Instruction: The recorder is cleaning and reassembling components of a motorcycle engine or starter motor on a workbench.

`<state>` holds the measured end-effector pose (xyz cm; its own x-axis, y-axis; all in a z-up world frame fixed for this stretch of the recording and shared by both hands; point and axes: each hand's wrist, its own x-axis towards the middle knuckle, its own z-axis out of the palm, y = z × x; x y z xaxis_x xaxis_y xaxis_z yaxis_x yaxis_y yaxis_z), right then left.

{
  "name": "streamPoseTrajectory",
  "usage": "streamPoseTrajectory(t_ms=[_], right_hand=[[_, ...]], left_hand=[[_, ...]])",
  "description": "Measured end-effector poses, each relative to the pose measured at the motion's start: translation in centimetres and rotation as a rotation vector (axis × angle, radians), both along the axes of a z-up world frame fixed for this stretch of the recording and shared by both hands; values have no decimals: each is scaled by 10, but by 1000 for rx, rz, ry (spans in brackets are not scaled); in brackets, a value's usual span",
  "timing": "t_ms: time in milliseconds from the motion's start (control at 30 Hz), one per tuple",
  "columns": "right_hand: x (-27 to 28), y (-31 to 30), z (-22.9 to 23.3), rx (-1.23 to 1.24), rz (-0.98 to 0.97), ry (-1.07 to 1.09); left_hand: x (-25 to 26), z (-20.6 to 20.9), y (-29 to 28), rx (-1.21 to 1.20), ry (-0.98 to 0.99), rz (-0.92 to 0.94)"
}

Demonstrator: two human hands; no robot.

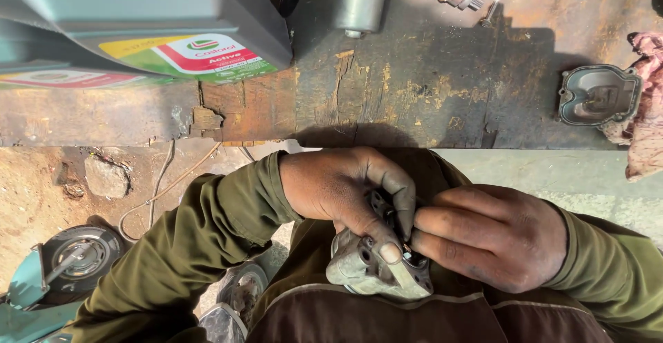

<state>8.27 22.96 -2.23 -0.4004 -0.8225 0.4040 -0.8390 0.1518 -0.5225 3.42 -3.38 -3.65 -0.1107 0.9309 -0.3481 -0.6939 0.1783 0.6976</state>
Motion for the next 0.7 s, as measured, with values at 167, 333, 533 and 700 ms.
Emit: streamPoseTrajectory(t_ms=[167,333,533,700], right_hand=[[-5,3,-7,-77,73,168],[-5,0,-16,-144,110,161],[-6,-4,-6,-150,92,44],[-6,-6,22,-59,64,299]], left_hand=[[11,-29,-2,26,-93,11],[20,-35,-2,99,-255,39],[23,-35,-7,100,-221,116],[9,20,-5,38,134,17]])
